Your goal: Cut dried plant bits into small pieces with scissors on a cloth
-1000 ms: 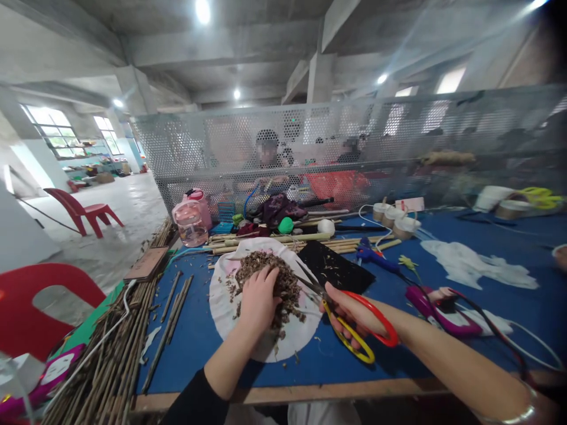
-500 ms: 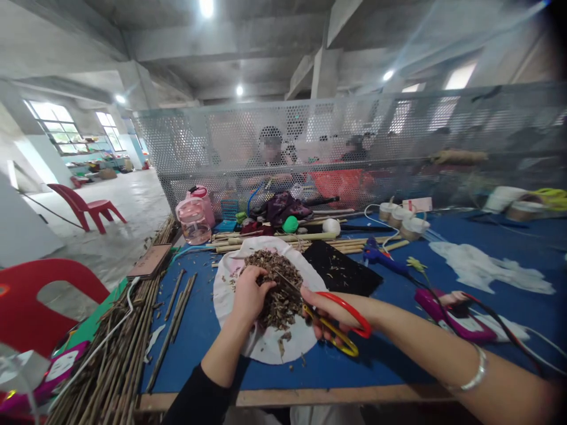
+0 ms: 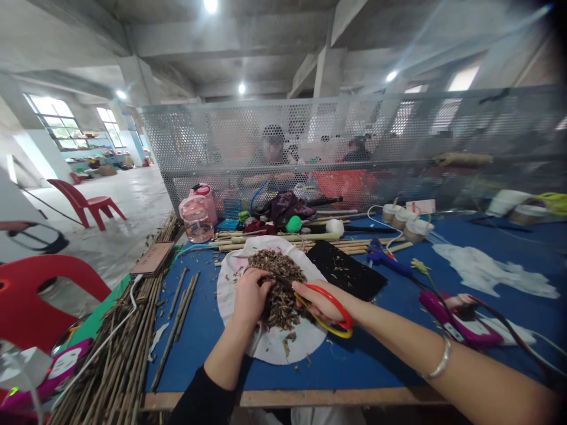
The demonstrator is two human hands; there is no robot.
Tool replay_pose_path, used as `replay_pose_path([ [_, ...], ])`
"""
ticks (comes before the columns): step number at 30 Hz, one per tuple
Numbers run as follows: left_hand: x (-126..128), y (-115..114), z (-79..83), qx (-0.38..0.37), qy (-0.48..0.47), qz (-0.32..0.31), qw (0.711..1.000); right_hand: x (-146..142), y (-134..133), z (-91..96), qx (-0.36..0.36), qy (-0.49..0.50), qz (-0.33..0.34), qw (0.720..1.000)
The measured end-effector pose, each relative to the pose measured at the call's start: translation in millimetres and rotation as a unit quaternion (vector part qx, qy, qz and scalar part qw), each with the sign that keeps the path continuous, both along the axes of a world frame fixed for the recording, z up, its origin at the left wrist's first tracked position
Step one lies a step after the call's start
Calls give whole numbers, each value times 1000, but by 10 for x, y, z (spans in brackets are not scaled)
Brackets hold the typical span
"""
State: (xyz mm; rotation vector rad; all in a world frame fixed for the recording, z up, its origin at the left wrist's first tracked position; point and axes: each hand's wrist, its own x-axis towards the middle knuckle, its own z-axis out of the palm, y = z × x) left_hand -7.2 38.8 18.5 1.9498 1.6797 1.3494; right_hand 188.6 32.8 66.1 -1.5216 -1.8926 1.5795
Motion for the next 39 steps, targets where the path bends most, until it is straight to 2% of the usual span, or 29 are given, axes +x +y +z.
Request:
replay_pose_path([
  [3,-28,40,-11,-40,-30,39,998,98,-51,9,-70,79,-22,994],
  [7,-38,34,42,-52,-29,6,998,277,-190,108,-146,127,6,981],
  [9,-62,-8,96,-41,-18,6,999,376,-248,128,-157,140,15,977],
  [11,-117,-72,148,-42,0,32,999,465,-281,116,-161,145,16,976],
  [14,-222,-189,176,-99,36,52,993,545,-295,81,-163,138,9,977],
  [17,-261,-280,129,-171,66,27,983,533,-305,76,-172,113,2,979],
  [19,-234,-294,81,-184,72,13,980,486,-314,84,-173,89,17,981],
  [24,-117,-201,53,-138,66,5,988,337,-278,92,-172,43,40,983],
  [29,-65,-135,82,-92,-3,-18,996,189,-93,161,-167,9,54,984],
  [33,-61,-127,34,-78,6,-13,997,43,84,210,-212,-3,63,975],
  [36,-55,-130,6,-57,22,-36,997,-45,173,157,-239,8,47,970],
  [39,-48,-135,4,-62,24,-43,997,-80,203,48,-197,-2,21,980],
])
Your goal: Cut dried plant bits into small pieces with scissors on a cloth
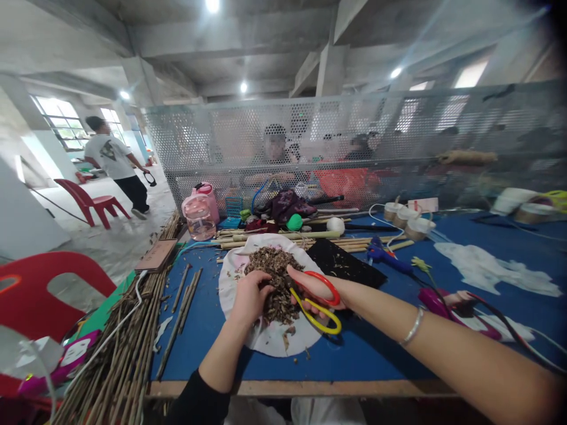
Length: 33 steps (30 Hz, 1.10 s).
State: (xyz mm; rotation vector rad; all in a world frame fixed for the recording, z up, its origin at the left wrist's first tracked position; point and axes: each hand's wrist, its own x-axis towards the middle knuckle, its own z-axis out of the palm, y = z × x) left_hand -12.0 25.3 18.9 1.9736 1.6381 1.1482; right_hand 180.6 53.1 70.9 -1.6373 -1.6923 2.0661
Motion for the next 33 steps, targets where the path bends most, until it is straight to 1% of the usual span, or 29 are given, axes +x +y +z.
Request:
replay_pose_path([
  [4,-2,2,-10,-19,-25,20,999,13,-67,-83,124,-39,10,991],
  [7,-19,15,-40,-30,-45,53,997,30,-164,-47,170,-41,20,984],
  [9,-39,22,-61,-32,-51,57,997,52,-223,-5,163,-32,16,986],
  [12,-77,10,-65,-27,-62,47,997,124,-295,39,90,0,6,996],
  [14,-98,-22,-40,-8,-67,45,997,205,-343,56,43,30,-1,999],
  [15,-106,-48,-21,9,-66,45,997,252,-370,66,31,43,-4,999],
  [17,-108,-117,13,44,-55,44,997,350,-428,90,30,59,-8,998],
  [19,-90,-208,30,61,-35,56,996,441,-487,115,45,66,-14,997],
  [20,-71,-259,29,55,-22,65,996,479,-514,123,51,69,-19,996],
  [22,-15,-360,13,10,15,73,997,538,-556,123,57,72,-37,995],
  [24,59,-437,-5,-52,65,63,995,571,-586,107,52,76,-45,995],
  [26,131,-465,-10,-88,112,55,988,580,-608,92,46,70,-43,996],
  [29,187,-398,9,-86,142,63,984,564,-635,94,39,58,-45,997],
  [33,140,-191,44,-93,136,50,985,527,-650,115,36,64,-41,996],
])
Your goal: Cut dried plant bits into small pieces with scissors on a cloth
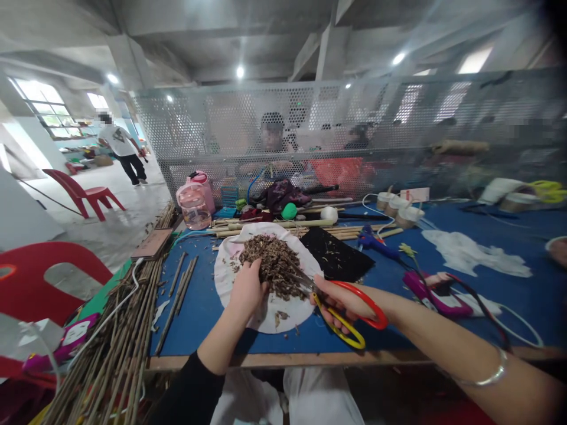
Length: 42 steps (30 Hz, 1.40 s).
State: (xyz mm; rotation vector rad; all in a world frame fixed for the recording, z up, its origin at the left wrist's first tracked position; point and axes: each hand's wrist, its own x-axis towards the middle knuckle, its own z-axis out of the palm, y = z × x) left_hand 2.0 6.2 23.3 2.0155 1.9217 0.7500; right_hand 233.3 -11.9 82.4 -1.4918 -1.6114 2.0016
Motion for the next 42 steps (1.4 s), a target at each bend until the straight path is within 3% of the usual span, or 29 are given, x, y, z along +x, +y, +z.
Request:
replay_pose_path([
  [4,-88,165,20,19,-53,-14,998,-40,15,-2,-7,-9,9,1000],
  [7,-124,204,16,49,-97,9,994,-71,34,-5,-21,-30,19,999],
  [21,-107,95,-62,119,-155,-54,979,-566,428,-21,-49,-49,47,997],
  [24,-124,104,-66,133,-147,-63,978,-597,454,-146,47,-88,47,994],
  [27,-145,132,-85,115,-137,-58,982,-597,461,-288,181,-124,65,973],
  [31,-184,181,-135,106,-137,-15,985,-580,437,-359,313,-83,92,942],
  [33,-210,210,-156,108,-149,22,983,-552,400,-322,282,-86,85,952],
  [37,-226,225,-161,83,-180,48,979,-412,274,-212,73,-52,50,995],
  [39,-204,186,-157,66,-192,5,979,-307,204,-183,10,-24,37,999],
  [42,-164,90,-160,37,-188,-93,977,-151,118,-155,-11,-1,21,1000],
])
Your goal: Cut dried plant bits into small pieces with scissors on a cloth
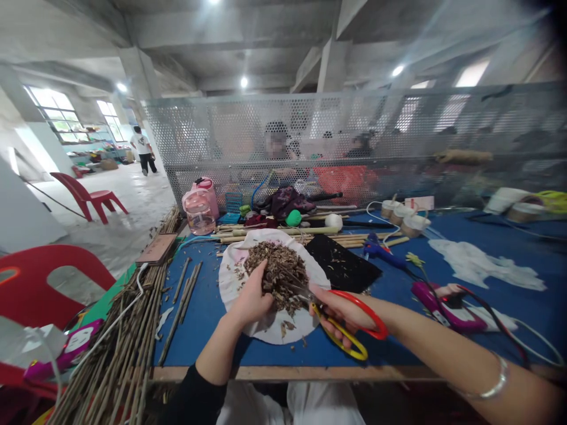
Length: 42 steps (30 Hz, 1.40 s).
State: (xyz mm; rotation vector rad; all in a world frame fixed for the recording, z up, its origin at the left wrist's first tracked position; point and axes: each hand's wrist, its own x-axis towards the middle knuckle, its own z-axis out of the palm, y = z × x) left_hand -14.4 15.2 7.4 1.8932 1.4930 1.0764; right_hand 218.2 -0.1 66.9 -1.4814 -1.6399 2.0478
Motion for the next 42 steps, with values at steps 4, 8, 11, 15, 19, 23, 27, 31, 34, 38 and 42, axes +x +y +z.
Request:
replay_pose_path([
  [4,9,-76,15,-15,42,-51,998,129,-70,97,-18,21,-28,999],
  [8,-35,-77,76,-36,106,21,993,190,-100,174,-31,32,-39,998],
  [11,-81,-102,111,-40,189,41,980,243,-106,159,-29,40,-30,998],
  [15,-76,-140,174,-6,263,15,965,313,-104,122,-30,56,-34,997],
  [19,42,-47,293,53,289,-94,951,324,-94,108,-27,56,-52,997],
  [23,148,150,330,41,291,-103,950,308,-89,93,-21,41,-72,996],
  [27,166,245,262,29,254,-32,966,316,-88,64,-26,42,-63,997],
  [31,87,133,245,0,223,-55,973,320,-90,36,-26,42,-50,998],
  [34,-29,-28,285,-13,201,-91,975,329,-114,28,-38,50,-47,997],
  [38,-131,-142,318,-8,164,-92,982,336,-177,24,-71,54,-27,996],
  [42,-67,-48,268,10,121,-39,992,233,-221,46,-127,32,4,991],
])
